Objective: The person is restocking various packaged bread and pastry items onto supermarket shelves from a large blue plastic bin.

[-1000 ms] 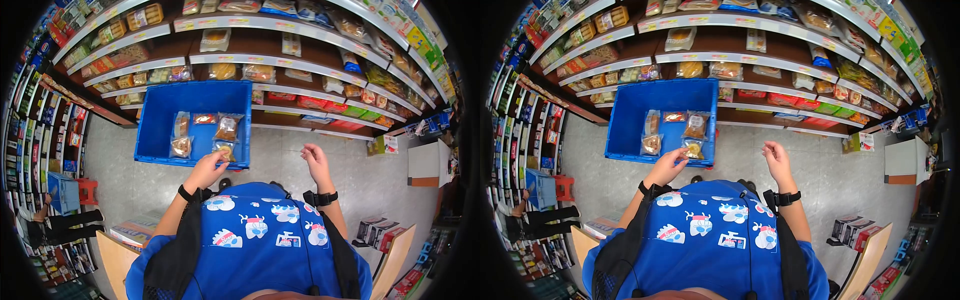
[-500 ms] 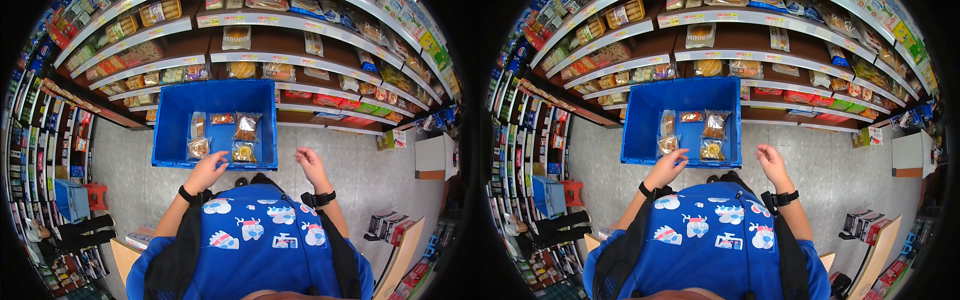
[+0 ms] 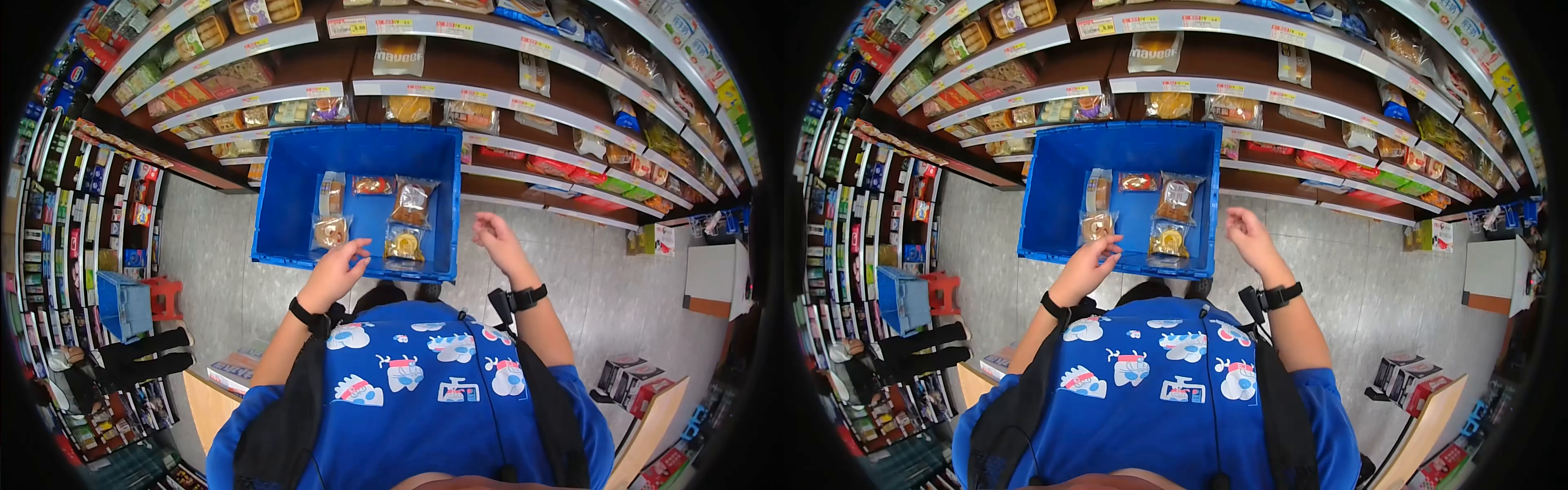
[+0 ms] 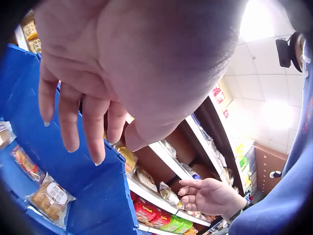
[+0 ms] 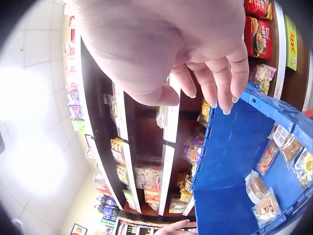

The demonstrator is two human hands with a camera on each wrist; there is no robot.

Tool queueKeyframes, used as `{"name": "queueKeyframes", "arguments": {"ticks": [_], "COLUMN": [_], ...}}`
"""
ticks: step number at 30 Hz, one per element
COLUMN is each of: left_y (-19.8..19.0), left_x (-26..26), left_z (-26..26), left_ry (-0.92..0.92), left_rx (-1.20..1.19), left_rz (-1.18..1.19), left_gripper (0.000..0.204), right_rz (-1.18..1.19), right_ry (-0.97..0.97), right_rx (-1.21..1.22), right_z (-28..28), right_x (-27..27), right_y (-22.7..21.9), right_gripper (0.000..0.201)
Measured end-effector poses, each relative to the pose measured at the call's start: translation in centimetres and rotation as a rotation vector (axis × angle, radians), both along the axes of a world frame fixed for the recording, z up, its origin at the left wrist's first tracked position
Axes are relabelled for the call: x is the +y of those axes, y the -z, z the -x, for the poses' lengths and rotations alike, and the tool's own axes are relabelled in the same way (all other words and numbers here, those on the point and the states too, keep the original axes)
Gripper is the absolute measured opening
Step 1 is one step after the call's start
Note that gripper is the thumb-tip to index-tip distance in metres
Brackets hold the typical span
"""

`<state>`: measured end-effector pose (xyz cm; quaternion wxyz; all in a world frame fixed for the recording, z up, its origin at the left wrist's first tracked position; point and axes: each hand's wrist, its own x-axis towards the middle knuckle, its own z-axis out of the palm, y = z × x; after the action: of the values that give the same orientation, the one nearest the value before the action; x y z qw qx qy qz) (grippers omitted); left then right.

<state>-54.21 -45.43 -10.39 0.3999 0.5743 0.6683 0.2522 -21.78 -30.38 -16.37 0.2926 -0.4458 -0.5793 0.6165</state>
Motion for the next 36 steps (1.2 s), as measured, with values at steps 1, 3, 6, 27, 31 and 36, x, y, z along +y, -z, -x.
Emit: {"name": "queueKeyframes", "arguments": {"ticks": [1,3,6,27,31,36], "left_y": [0.5,1.7,2.3,34.0,38.0,40.5], "left_x": [-0.1,0.1,0.1,20.1,20.9,22.3], "left_z": [0.2,1.0,1.9,8.2,8.4,7.5], "left_ry": [-0.011,-0.023,-0.060,-0.034,-0.066,-0.081], "left_rx": [-0.001,-0.022,-0.095,-0.230,-0.365,-0.503], "left_rz": [0.008,0.019,-0.012,0.626,0.675,0.677], "left_gripper": [0.036,0.036,0.036,0.072,0.077,0.083], "right_rz": [0.057,0.105,0.132,0.628,0.611,0.617], "right_ry": [-0.003,0.006,-0.005,0.206,0.231,0.359], "right_rx": [0.007,0.018,0.014,-0.624,-0.798,-0.732], "right_z": [0.4,1.7,3.8,20.1,19.9,20.9], "right_x": [0.4,0.9,0.8,12.2,12.6,13.5], "right_y": [-0.5,-1.6,-2.5,26.2,30.3,31.1], "right_gripper": [0.035,0.036,0.039,0.076,0.085,0.098]}}
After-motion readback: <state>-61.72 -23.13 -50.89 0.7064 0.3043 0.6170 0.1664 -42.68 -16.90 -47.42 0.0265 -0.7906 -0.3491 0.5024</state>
